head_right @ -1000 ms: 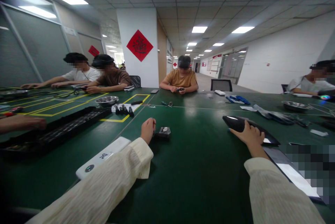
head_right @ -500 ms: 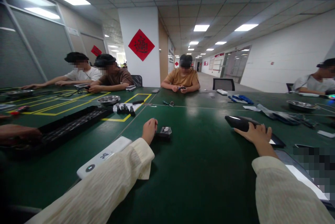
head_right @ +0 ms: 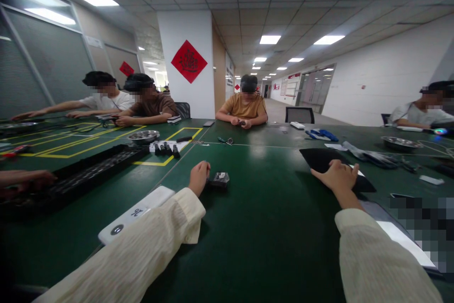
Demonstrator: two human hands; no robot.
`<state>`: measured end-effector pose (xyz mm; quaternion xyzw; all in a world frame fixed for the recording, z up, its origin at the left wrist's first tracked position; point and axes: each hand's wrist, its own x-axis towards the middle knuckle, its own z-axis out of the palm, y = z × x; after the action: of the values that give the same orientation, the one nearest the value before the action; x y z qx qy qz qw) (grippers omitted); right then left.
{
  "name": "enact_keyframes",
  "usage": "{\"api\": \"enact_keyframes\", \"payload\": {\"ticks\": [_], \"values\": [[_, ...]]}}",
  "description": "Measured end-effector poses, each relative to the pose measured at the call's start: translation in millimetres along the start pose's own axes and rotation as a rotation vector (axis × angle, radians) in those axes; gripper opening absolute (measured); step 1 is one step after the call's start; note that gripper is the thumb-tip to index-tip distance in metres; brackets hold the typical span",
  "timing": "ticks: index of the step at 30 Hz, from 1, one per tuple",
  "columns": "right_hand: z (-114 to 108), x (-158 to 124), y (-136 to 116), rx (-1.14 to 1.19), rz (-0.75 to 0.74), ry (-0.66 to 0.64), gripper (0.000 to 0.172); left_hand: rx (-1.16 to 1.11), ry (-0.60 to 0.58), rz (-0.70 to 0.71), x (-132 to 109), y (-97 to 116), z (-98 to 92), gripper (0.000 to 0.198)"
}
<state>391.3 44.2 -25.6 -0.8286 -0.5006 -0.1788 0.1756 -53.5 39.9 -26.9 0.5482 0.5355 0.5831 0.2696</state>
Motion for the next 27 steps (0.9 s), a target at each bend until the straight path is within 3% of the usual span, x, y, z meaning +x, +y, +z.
{"api": "enact_keyframes", "payload": {"ticks": [3,6,10,14,22,27], "values": [[-14,-13,-29,0.021,-0.087,0.111,0.070,0.019,-0.014,0.004,-1,1,-0.2,0.025],[-30,-35,-72,0.072,-0.213,0.127,0.068,0.032,-0.027,0.008,-3,3,-0.5,0.024],[-48,-75,-129,0.172,-0.320,0.038,0.062,0.031,-0.019,0.009,-5,7,-1.4,0.024],[-61,-112,-165,0.262,-0.414,-0.098,0.060,0.038,-0.019,0.015,-6,9,-2.2,0.025],[-60,-128,-176,0.175,-0.367,-0.256,0.076,0.030,-0.047,0.022,-4,7,-0.7,0.024],[-63,-128,-172,0.050,-0.339,-0.203,0.078,0.037,-0.056,0.042,-4,5,0.9,0.024]]}}
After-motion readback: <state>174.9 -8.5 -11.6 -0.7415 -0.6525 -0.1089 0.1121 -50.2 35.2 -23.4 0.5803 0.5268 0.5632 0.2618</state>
